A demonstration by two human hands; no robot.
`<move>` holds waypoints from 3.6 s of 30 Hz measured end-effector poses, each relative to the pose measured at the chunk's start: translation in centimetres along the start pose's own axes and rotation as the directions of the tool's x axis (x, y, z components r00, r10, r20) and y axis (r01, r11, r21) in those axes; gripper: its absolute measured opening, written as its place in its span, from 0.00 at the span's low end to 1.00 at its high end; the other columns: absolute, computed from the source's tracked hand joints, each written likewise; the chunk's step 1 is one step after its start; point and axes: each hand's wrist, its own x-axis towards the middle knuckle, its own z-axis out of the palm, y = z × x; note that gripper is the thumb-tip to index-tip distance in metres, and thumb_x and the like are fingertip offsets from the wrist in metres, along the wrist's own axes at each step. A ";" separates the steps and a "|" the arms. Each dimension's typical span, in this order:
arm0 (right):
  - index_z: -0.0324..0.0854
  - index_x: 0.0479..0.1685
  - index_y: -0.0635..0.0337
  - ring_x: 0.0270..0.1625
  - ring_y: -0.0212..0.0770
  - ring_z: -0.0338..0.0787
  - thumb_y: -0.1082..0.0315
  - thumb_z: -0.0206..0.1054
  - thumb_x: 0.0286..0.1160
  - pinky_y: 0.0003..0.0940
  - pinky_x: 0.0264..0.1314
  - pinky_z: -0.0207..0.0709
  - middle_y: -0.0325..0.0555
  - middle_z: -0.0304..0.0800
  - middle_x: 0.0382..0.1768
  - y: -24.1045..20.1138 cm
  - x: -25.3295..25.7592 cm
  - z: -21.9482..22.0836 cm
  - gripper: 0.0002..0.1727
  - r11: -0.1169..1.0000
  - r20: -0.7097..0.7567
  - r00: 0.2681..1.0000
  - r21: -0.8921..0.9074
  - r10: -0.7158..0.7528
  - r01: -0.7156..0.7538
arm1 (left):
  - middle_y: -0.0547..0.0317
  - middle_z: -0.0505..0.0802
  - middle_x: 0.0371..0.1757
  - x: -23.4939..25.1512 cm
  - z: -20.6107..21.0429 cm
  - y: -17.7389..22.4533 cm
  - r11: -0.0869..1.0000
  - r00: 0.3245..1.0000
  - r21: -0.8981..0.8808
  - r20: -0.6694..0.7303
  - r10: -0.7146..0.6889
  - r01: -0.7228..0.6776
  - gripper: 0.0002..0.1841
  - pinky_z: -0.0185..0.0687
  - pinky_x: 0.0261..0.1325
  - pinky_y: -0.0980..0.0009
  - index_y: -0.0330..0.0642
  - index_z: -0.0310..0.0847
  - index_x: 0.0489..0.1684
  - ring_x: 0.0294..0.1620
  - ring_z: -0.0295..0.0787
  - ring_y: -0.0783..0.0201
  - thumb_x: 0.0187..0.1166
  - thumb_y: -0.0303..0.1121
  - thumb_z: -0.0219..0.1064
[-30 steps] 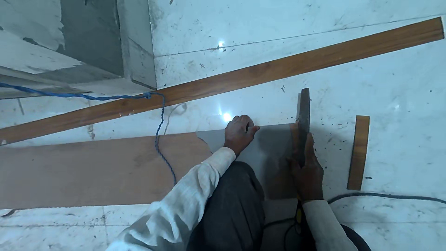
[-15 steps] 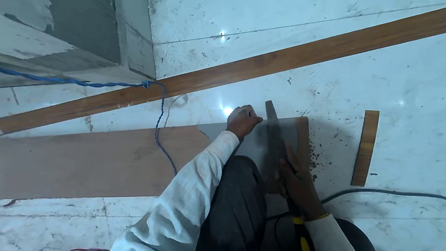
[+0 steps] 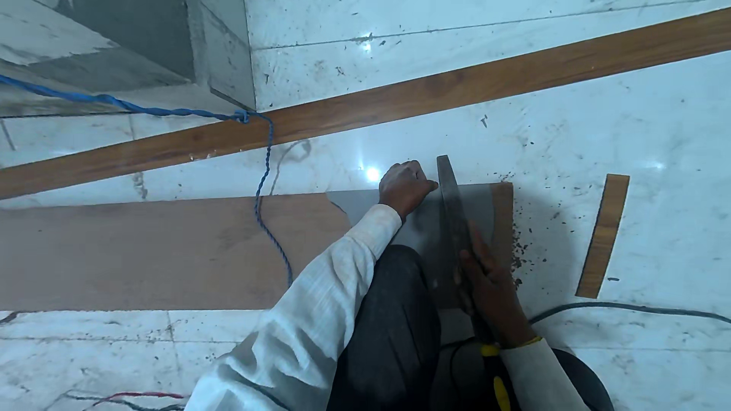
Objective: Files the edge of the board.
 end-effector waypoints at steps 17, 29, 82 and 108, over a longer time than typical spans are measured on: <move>0.51 0.95 0.51 0.11 0.36 0.71 0.68 0.49 0.92 0.33 0.12 0.70 0.44 0.75 0.18 -0.3 -0.3 0.9 0.32 0.940 -0.067 0.993 -0.333 -0.101 0.073 | 0.39 0.91 0.53 -0.7 0.9 -2.9 0.941 0.937 0.112 -0.115 0.330 -0.318 0.16 0.76 0.67 0.47 0.30 0.87 0.46 0.62 0.86 0.42 0.88 0.38 0.63; 0.54 0.94 0.52 0.17 0.44 0.77 0.67 0.53 0.90 0.44 0.20 0.75 0.56 0.86 0.29 -0.1 0.8 1.8 0.32 0.802 -0.116 0.959 -0.579 -0.260 0.147 | 0.40 0.93 0.42 -0.1 3.4 -5.2 0.769 0.700 0.350 -0.326 0.635 -0.535 0.11 0.84 0.49 0.50 0.28 0.87 0.36 0.48 0.92 0.42 0.83 0.30 0.66; 0.47 0.96 0.46 0.08 0.30 0.67 0.66 0.48 0.92 0.27 0.07 0.67 0.36 0.70 0.16 0.8 0.8 0.1 0.33 0.991 -0.019 0.996 -0.104 -0.086 0.084 | 0.38 0.92 0.41 -0.3 3.5 -5.0 0.759 0.699 0.402 -0.317 0.641 -0.513 0.13 0.83 0.50 0.49 0.27 0.86 0.35 0.49 0.91 0.40 0.84 0.31 0.63; 0.54 0.94 0.51 0.18 0.43 0.77 0.68 0.53 0.91 0.42 0.21 0.75 0.52 0.83 0.26 0.0 0.0 1.1 0.32 0.827 -0.120 0.972 -0.553 -0.203 0.104 | 0.37 0.93 0.45 -1.0 3.6 -4.4 0.787 0.762 0.428 -0.283 0.583 -0.444 0.14 0.82 0.54 0.48 0.26 0.86 0.38 0.52 0.91 0.39 0.85 0.32 0.63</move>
